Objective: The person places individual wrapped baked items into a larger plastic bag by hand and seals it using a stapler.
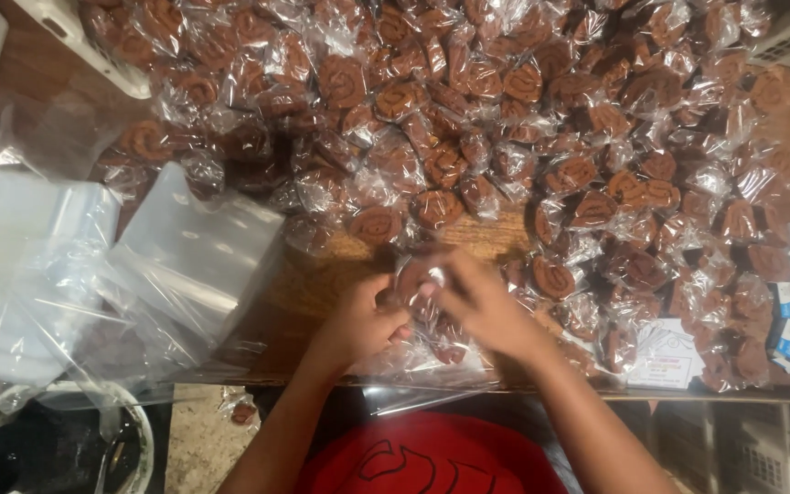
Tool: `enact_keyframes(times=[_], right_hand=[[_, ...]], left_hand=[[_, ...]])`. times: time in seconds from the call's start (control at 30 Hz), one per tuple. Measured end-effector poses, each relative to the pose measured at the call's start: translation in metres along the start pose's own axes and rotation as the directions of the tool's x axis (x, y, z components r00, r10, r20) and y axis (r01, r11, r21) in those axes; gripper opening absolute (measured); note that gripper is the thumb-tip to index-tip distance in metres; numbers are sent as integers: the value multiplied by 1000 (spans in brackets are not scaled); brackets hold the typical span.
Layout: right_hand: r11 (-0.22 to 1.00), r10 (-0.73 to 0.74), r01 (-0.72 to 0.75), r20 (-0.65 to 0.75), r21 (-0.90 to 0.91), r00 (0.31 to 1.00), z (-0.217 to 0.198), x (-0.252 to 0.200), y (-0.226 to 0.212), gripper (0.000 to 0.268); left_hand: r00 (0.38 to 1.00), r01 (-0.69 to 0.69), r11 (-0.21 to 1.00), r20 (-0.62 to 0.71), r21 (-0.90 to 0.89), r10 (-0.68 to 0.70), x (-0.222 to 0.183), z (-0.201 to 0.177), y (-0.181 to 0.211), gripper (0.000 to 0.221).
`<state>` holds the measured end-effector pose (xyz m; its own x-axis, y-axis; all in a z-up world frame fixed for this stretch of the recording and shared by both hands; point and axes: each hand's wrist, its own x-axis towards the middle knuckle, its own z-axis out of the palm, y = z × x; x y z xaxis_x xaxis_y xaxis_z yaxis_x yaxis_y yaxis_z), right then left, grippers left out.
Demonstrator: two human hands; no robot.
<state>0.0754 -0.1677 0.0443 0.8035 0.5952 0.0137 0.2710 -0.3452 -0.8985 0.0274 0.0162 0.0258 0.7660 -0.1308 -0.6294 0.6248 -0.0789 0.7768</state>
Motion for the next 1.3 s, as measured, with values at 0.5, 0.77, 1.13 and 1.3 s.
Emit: enact_keyframes(times=[0.5, 0.77, 1.13, 1.3], right_hand=[[956, -159, 104, 184, 274, 970, 5, -4, 5, 20], [999, -12, 14, 41, -39, 999, -31, 31, 57, 17], [321, 370, -232, -104, -918, 923, -46, 123, 40, 44], [697, 230, -297, -188, -653, 955, -66, 107, 102, 40]], left_hand=[[993, 15, 967, -110, -254, -45, -9, 1, 28, 56], [985, -130, 952, -77, 276, 157, 30, -15, 26, 36], [643, -348, 569, -252, 745, 723, 97, -16, 112, 59], [778, -284, 543, -141, 790, 613, 135, -24, 98, 62]])
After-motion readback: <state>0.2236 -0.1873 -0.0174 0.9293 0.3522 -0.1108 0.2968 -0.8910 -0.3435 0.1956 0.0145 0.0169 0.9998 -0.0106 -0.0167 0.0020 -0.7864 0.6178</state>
